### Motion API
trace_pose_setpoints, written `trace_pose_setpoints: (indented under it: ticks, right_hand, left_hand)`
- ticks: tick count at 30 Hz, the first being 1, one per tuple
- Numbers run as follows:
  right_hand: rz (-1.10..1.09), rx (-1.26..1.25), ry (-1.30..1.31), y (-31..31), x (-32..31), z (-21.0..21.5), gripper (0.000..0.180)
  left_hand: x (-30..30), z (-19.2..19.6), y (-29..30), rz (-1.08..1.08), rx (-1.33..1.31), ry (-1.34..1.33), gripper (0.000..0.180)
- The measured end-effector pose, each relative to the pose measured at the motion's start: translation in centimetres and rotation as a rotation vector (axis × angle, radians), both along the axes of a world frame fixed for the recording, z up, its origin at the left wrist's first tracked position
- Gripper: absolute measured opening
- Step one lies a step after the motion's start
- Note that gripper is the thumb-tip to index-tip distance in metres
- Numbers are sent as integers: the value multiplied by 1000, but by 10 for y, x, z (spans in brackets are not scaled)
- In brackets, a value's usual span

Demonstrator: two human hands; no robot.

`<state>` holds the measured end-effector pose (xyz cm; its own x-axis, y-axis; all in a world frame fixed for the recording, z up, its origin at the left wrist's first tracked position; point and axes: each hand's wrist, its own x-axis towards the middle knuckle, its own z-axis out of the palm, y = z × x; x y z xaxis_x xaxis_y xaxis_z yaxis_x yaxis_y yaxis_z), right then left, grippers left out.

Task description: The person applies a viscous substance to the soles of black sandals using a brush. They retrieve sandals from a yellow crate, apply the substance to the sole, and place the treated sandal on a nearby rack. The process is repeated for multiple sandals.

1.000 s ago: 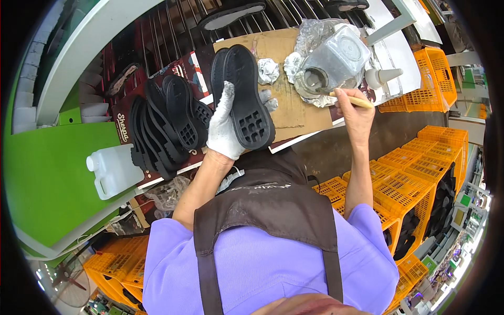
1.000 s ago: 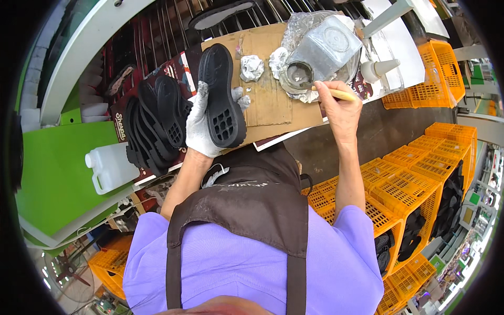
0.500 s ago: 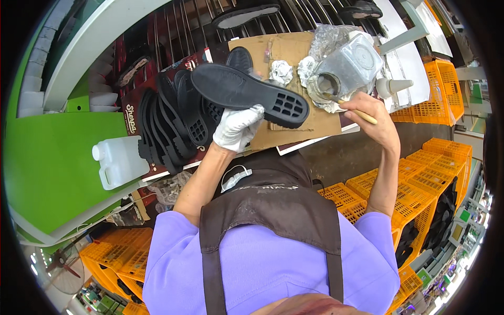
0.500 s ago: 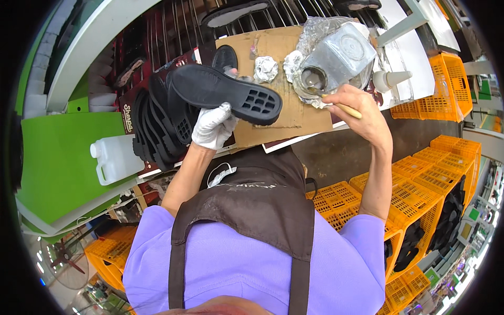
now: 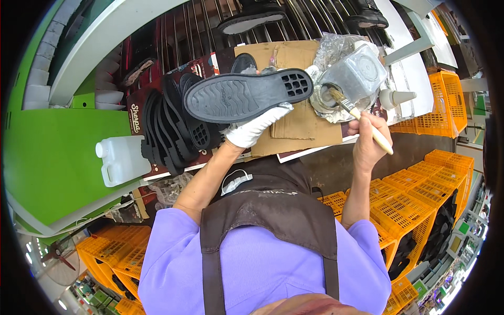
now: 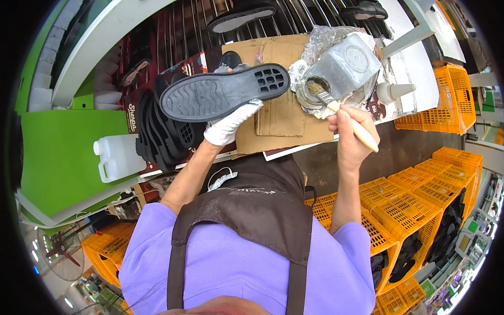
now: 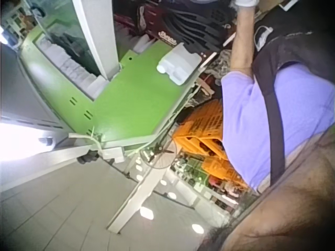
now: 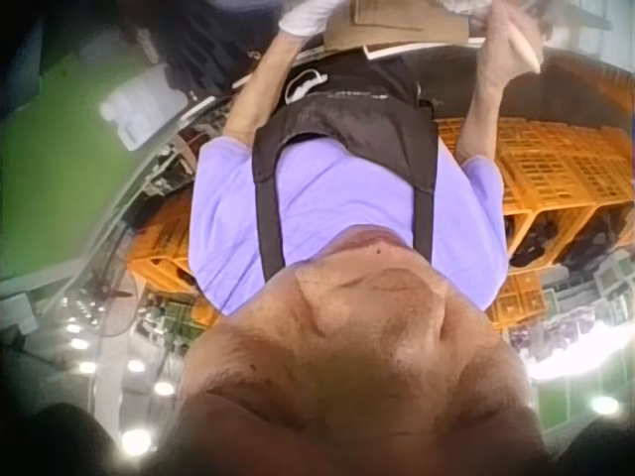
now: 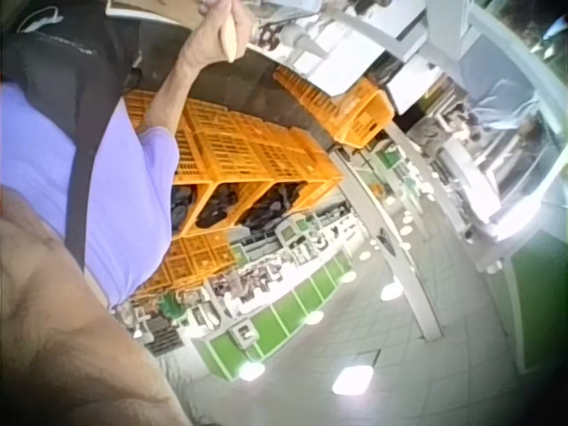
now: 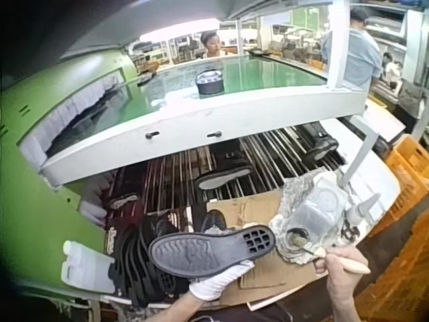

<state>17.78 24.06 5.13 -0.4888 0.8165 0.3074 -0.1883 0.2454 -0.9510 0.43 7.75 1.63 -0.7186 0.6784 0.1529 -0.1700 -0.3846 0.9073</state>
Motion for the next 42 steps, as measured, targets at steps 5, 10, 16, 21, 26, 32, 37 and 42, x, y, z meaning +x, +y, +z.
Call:
trace_pose_setpoints:
  ticks: [5,10,16,21,26,32,37,42]
  right_hand:
    - [73,177,178,-28,-16,2,26]
    - [159,554,123,-40,-30,13,35]
    - [111,719,29,-45,-36,16,36]
    - [117,713,31,-47,-40,13,36]
    - [133,710,39,-52,-43,12,36]
    - [165,684,53,-60,-46,10,37]
    - [182,659,57,-67,-50,11,38]
    - [208,626,98,-74,-55,9,38]
  left_hand:
    - [8,-8,-2,-102,-207,-167,74]
    - [17,21,0,-44,-192,178,67]
    - [18,27,3,-68,-320,447,55]
    - [17,22,-2,-31,-413,634,54]
    - [16,18,0,8,-415,737,57]
    - [22,5,0,62,-242,518,57]
    - [16,12,0,16,-231,702,57]
    - [13,3,1,-70,-207,579,59]
